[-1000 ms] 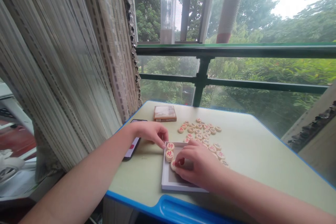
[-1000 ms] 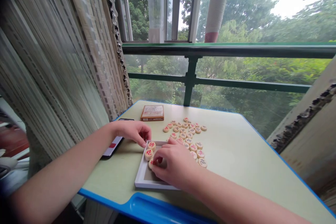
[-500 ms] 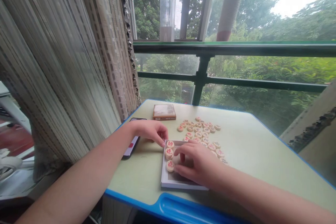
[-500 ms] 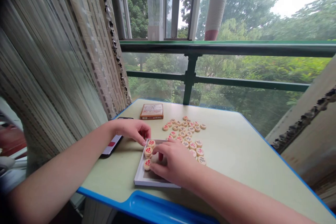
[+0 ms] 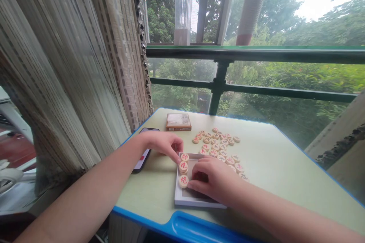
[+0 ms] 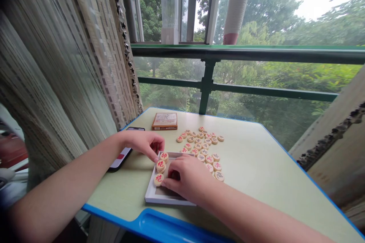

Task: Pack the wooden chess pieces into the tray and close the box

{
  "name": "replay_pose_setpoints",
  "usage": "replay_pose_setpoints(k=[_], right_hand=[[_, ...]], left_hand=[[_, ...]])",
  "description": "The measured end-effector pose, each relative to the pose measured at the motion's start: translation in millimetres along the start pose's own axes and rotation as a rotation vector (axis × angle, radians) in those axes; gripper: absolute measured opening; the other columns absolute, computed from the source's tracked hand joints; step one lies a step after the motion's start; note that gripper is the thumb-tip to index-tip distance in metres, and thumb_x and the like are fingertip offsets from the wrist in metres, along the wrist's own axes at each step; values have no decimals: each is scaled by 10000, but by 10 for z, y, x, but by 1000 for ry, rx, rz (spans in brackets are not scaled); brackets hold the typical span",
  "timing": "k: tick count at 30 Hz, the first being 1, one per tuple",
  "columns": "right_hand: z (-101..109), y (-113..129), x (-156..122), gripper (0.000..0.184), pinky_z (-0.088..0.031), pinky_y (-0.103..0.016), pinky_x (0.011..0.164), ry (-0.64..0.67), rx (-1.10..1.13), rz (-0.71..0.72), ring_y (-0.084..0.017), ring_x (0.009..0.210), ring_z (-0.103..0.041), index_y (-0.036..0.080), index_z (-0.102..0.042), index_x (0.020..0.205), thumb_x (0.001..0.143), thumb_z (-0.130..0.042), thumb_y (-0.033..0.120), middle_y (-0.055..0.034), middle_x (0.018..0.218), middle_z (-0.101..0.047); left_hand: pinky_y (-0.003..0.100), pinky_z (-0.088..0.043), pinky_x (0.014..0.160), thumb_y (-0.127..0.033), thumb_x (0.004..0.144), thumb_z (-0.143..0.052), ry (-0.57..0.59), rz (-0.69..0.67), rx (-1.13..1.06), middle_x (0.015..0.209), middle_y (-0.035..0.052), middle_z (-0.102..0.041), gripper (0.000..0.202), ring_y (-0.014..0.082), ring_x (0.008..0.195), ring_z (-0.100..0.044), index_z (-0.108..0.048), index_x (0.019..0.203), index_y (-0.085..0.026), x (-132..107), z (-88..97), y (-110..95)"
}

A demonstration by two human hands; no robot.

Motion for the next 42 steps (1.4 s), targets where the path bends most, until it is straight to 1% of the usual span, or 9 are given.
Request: replay_pose_setpoints(k=[3, 13, 22, 27, 30, 34, 36, 38, 42], right_hand=[[4, -1, 5, 200, -312, -222, 546, 5, -7, -21, -117, 617, -519, 183, -624, 637, 740, -615, 355, -6, 644, -611], [-15, -6, 14, 227, -308, -221, 544, 14, -2, -34, -109, 608, -495, 184, -599, 633, 755, -593, 376, 2, 643, -594], [-1, 32, 5, 235, -356, -255, 637, 26, 48, -20, -138, 672, -506, 183, -582, 606, 750, -591, 368, -4, 616, -602], [97, 16, -18, 225, -365, -261, 656, -62, 55, -7, -144, 684, -513, 177, -608, 609, 787, -549, 302, -11, 604, -585], [255, -123, 19, 270, -377, -267, 661, -199, 46, -19, -146, 676, -518, 178, -614, 627, 834, -483, 292, -20, 631, -598], [464, -508, 79, 205, -392, -308, 775, -421, -28, -152, -193, 873, -535, 200, -658, 905, 827, -474, 241, -48, 876, -659], [460, -675, 113, 238, -382, -336, 813, -415, -117, -215, -218, 935, -514, 210, -673, 933, 822, -462, 215, -56, 968, -658], [394, -769, 148, 254, -378, -341, 812, -347, -181, -226, -222, 931, -504, 231, -693, 898, 824, -451, 205, -46, 974, -666], [272, -797, 173, 281, -373, -320, 798, -255, -252, -187, -208, 886, -496, 248, -694, 897, 833, -429, 181, -29, 916, -682]], left_hand=[[221, -350, 564, -516, 519, -734, -30, 14, 46, 752, -13, -577, 513, 118, 676, -497, -585, 871, -174, -3, 14, -7], [217, -347, 556, -545, 525, -718, -32, 26, 85, 748, -16, -577, 520, 122, 679, -500, -583, 869, -181, -11, 18, -25], [218, -354, 569, -532, 536, -720, -16, 20, 63, 749, -17, -577, 506, 118, 678, -499, -578, 869, -179, 1, 4, -12], [219, -365, 579, -512, 539, -729, -5, 3, 20, 765, -10, -586, 506, 123, 698, -509, -582, 884, -172, 19, -8, 9], [219, -373, 603, -504, 570, -713, 8, -18, -18, 796, 1, -592, 482, 125, 724, -512, -603, 894, -164, 20, -12, -5], [210, -369, 569, -551, 630, -643, -22, 2, -84, 783, 9, -587, 469, 109, 676, -488, -628, 891, -161, 25, 0, -4], [207, -360, 525, -586, 648, -601, -64, 45, -130, 757, 14, -583, 483, 105, 638, -480, -629, 866, -155, 34, 16, 26], [207, -356, 502, -596, 655, -583, -92, 64, -151, 739, 18, -586, 481, 105, 619, -478, -632, 831, -151, 40, 26, 41], [208, -373, 523, -542, 626, -636, -56, 27, -131, 738, 5, -597, 436, 104, 625, -477, -651, 832, -159, 42, 11, 20]])
Point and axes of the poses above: each hand's wrist, its own x-axis towards the middle knuckle, its own z-axis out of the back of the hand, y = z × x, the point moved 7 cm from there along x, towards the middle knuckle
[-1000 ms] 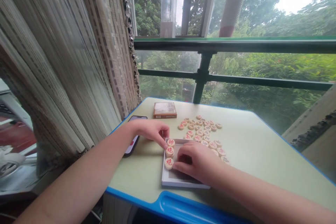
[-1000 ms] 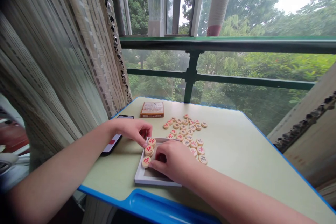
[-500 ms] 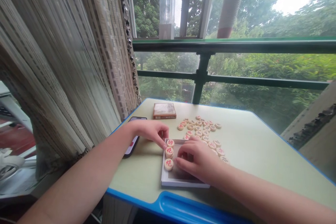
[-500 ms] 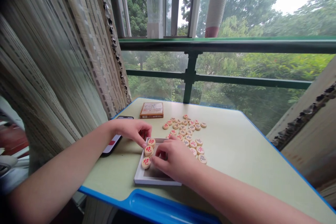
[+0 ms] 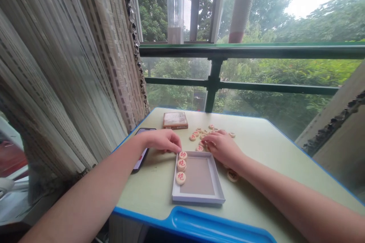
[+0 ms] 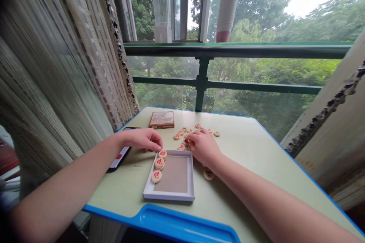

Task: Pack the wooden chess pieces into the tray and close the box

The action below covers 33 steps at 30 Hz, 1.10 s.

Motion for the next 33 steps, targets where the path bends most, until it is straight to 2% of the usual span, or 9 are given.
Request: replay_pose_setpoints(k=[5, 8, 13, 15, 19, 22, 25, 29, 33], right_hand=[[7, 7, -28, 295, -360, -314, 794, 2, -113, -5, -211, 918, -483, 220, -672, 940, 863, -387, 212, -46, 971, -668], [52, -42, -39, 297, -354, -319, 773, -13, -149, -71, -215, 909, -496, 222, -644, 1018, 851, -399, 222, -42, 1020, -663], [237, -161, -60, 280, -331, -335, 756, -183, -225, -196, -226, 881, -513, 217, -633, 1017, 823, -432, 247, -56, 982, -667], [285, -160, -60, 260, -326, -327, 744, -230, -230, -152, -220, 864, -510, 220, -647, 975, 826, -437, 258, -55, 953, -665], [322, -71, -65, 268, -319, -313, 706, -262, -237, 29, -199, 775, -484, 197, -679, 837, 850, -426, 286, -77, 826, -642], [278, 8, -69, 270, -329, -312, 709, -222, -213, 144, -197, 775, -469, 199, -686, 879, 854, -426, 270, -87, 853, -627], [146, 47, -55, 263, -352, -314, 731, -103, -183, 207, -200, 815, -469, 210, -686, 873, 854, -428, 257, -84, 911, -618], [75, 1, -37, 313, -379, -307, 747, -38, -167, 150, -197, 827, -480, 182, -660, 786, 883, -391, 309, -91, 881, -614], [110, -20, -24, 293, -388, -331, 769, 12, -149, 106, -210, 846, -508, 203, -659, 819, 860, -437, 389, -83, 877, -625]], left_hand=[[207, -389, 538, -509, 615, -661, 6, -15, -4, 699, -8, -575, 393, 102, 624, -482, -627, 779, -153, 11, 28, 52], [211, -392, 531, -473, 620, -666, 8, -9, -53, 669, -6, -569, 349, 100, 604, -493, -604, 730, -148, 34, 38, 99], [207, -370, 501, -410, 607, -682, -4, 9, -95, 620, -1, -566, 293, 103, 588, -510, -598, 679, -139, 55, 39, 102], [206, -361, 490, -399, 608, -680, -12, 10, -96, 611, -4, -563, 281, 97, 570, -502, -602, 684, -139, 51, 37, 84], [208, -350, 476, -382, 607, -674, -30, 28, -89, 604, -8, -564, 263, 83, 524, -482, -597, 675, -139, 37, 41, 71], [210, -361, 490, -358, 613, -665, -24, 26, -89, 619, -3, -572, 240, 80, 526, -490, -590, 670, -138, 26, 43, 60], [211, -368, 500, -349, 614, -664, -6, 17, -95, 632, 1, -579, 230, 84, 543, -501, -590, 666, -137, 15, 41, 48], [213, -375, 507, -357, 604, -674, 6, 15, -109, 629, 0, -582, 240, 86, 552, -503, -600, 668, -138, 17, 45, 62], [218, -395, 527, -351, 594, -688, 13, 22, -128, 627, -1, -582, 245, 90, 563, -512, -608, 680, -137, 51, 52, 110]])
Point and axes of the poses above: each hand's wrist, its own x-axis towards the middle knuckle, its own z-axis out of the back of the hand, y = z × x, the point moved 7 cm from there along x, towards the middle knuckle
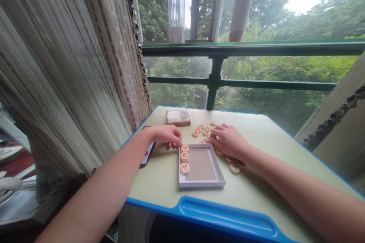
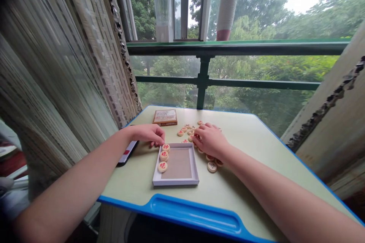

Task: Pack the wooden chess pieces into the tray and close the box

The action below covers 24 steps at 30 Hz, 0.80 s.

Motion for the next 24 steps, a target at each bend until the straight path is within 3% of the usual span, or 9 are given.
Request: replay_pose_setpoints(k=[5, 12, 18, 24], right_hand=[[0, 35, 163, 209, -420, -274, 735, 133, 168, 9, -194, 886, -559, 230, -687, 884, 794, -528, 332, -62, 909, -637], [-27, 190, 465, 71, -379, -232, 503, 422, 52, -69, -124, 496, -526, 208, -676, 654, 655, -605, 205, -7, 558, -600], [11, 203, 434, 112, -316, -229, 442, 392, -54, -58, -111, 445, -487, 184, -645, 627, 686, -567, 239, -23, 557, -598], [22, 47, 475, 160, -310, -226, 477, 285, -11, -32, -141, 585, -546, 199, -650, 721, 691, -601, 348, -30, 714, -645]], left_hand=[[221, -411, 537, -315, 604, -681, 12, -6, -34, 623, 1, -579, 214, 99, 586, -531, -589, 675, -135, 26, 7, 27], [224, -423, 564, -328, 616, -675, 27, 4, -22, 621, -16, -575, 216, 86, 557, -526, -569, 656, -144, 11, 0, 30], [232, -427, 574, -328, 609, -679, 13, -1, -32, 630, -14, -577, 218, 92, 565, -530, -580, 680, -148, 9, 29, 38], [238, -430, 565, -292, 592, -683, 19, 29, -38, 608, -21, -572, 189, 90, 544, -522, -572, 647, -150, 4, 27, 40]])
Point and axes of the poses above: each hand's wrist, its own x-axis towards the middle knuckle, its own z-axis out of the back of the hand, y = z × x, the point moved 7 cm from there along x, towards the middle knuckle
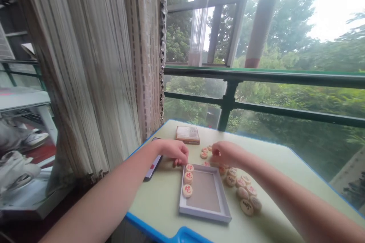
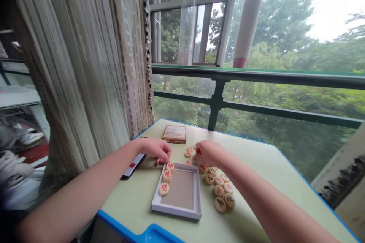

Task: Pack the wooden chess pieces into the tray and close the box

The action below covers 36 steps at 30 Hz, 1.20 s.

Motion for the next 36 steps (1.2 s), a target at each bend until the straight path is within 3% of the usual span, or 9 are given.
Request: replay_pose_setpoints(k=[3, 6, 10, 13, 16, 21, 27, 32, 36], right_hand=[[73, 14, 47, 164, -332, -239, 508, -86, 40, 20, -148, 611, -546, 185, -635, 699, 713, -565, 333, -41, 738, -648], [154, 155, 8, 189, -368, -242, 538, -104, 236, 98, -141, 615, -548, 176, -632, 701, 730, -534, 335, -35, 728, -654], [181, 463, -250, 230, -396, -227, 525, 21, 495, 124, -124, 552, -559, 175, -646, 795, 768, -492, 345, -14, 651, -648], [161, 847, -568, 126, -386, -209, 542, 61, 425, 325, -111, 571, -553, 198, -654, 710, 709, -563, 284, 3, 668, -648], [148, 1039, -813, 78, -379, -201, 568, -83, 364, 433, -106, 601, -552, 202, -624, 669, 694, -576, 259, 2, 711, -650], [15, 900, -838, 143, -365, -231, 575, -220, 231, 300, -134, 622, -555, 200, -618, 698, 758, -502, 260, -33, 732, -646], [-143, 717, -748, 175, -383, -257, 603, -88, 216, 103, -173, 695, -573, 223, -645, 762, 751, -542, 363, -39, 800, -650], [-56, 737, -791, 242, -379, -274, 633, -105, 236, 124, -200, 777, -551, 217, -650, 892, 743, -527, 363, -67, 863, -648], [-93, 703, -769, 164, -367, -266, 619, -59, 268, 82, -193, 754, -528, 202, -637, 764, 736, -504, 293, -58, 753, -633]], left_hand=[[243, -432, 561, -287, 580, -687, -12, -4, -7, 592, -24, -568, 189, 95, 542, -526, -567, 633, -151, -13, 7, -16], [249, -432, 558, -285, 585, -676, -19, -14, 11, 595, -21, -575, 180, 101, 541, -537, -565, 635, -151, -9, 9, -21], [247, -431, 550, -248, 588, -649, -15, -10, 17, 568, -28, -555, 143, 98, 531, -528, -548, 620, -152, -2, -9, -25], [240, -435, 544, -235, 586, -634, -27, -13, 16, 566, -29, -541, 131, 91, 528, -508, -538, 614, -150, -10, -15, -49], [233, -433, 530, -226, 584, -623, -36, 1, 31, 576, -27, -537, 120, 86, 522, -498, -534, 613, -150, -15, -18, -55], [233, -434, 535, -229, 598, -602, -38, -8, 49, 589, -24, -540, 103, 94, 544, -513, -536, 627, -155, 7, -13, -35], [243, -436, 549, -256, 592, -625, -32, -10, 40, 596, -20, -547, 138, 103, 558, -523, -553, 646, -152, 40, 4, 21], [235, -425, 547, -267, 610, -622, -24, -18, 28, 610, -21, -552, 140, 94, 551, -513, -557, 655, -152, 21, -3, 1], [233, -420, 541, -250, 610, -616, -18, -21, 17, 603, -21, -549, 124, 96, 552, -504, -554, 654, -152, 7, -15, -29]])
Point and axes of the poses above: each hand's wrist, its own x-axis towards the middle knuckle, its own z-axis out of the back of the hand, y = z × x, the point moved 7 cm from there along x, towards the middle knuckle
